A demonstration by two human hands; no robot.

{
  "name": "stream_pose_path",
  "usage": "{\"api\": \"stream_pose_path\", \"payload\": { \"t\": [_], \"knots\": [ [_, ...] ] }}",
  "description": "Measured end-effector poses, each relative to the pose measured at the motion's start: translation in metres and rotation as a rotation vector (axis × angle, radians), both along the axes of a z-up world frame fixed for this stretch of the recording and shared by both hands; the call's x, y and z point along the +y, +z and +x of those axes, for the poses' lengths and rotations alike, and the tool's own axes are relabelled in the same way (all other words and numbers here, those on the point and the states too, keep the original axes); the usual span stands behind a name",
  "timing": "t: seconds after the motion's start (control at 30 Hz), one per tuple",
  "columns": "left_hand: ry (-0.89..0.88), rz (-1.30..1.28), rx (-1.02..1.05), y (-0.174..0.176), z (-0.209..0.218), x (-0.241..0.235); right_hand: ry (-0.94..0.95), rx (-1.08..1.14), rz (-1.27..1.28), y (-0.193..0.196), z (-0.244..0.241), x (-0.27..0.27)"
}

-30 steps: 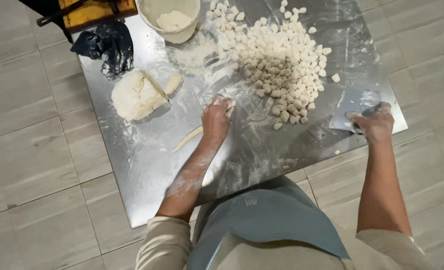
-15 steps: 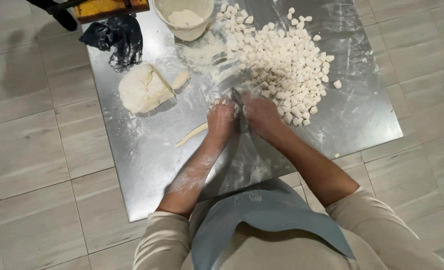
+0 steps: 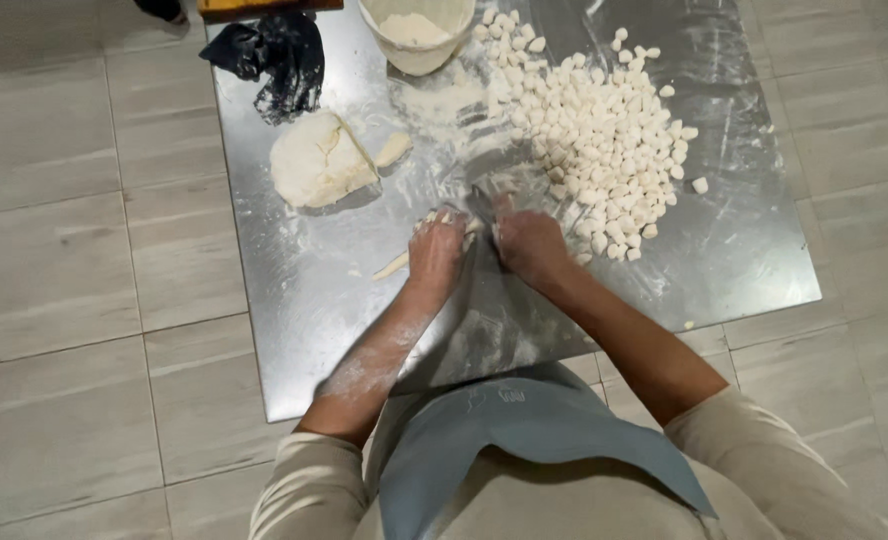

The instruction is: The person rolls pieces of dough into long strips on a metal table, cuts the strips into small chunks using a bench scraper, and gathers the resulting dough balls into a pile.

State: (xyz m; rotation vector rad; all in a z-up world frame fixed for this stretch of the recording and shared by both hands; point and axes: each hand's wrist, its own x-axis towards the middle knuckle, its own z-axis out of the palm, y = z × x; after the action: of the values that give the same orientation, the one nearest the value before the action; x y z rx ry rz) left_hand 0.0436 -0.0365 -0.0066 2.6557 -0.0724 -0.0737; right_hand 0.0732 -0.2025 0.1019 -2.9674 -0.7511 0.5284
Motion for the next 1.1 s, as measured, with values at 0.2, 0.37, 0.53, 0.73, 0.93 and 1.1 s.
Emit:
{"api": "stream_pose_path", "payload": {
  "t": [0.2,0.37,0.53,0.73,0.93,1.1],
  "knots": [
    [0.042,-0.019,-0.142,-0.002,-0.038,0.04,0.159,-0.238,0.158,-0.012,-0.011,-0.008],
    [0.084,-0.001,-0.313,-0.014,-0.068,0.074,-0.107,-0.028,0.085,-0.017,-0.011,0.005],
    [0.124,0.016,-0.364,-0.018,-0.096,0.099,-0.121,0.004,0.006,-0.01,-0.01,0.015],
    [0.162,-0.022,-0.431,-0.018,-0.113,0.114,-0.079,-0.002,-0.049,-0.014,-0.019,0.025],
    [0.178,-0.055,-0.481,-0.009,-0.116,0.118,0.163,-0.268,0.027,-0.005,-0.037,0.028],
    [0.178,-0.064,-0.501,-0.003,-0.114,0.121,0.192,-0.37,0.445,-0.047,-0.043,0.024]
  ]
}}
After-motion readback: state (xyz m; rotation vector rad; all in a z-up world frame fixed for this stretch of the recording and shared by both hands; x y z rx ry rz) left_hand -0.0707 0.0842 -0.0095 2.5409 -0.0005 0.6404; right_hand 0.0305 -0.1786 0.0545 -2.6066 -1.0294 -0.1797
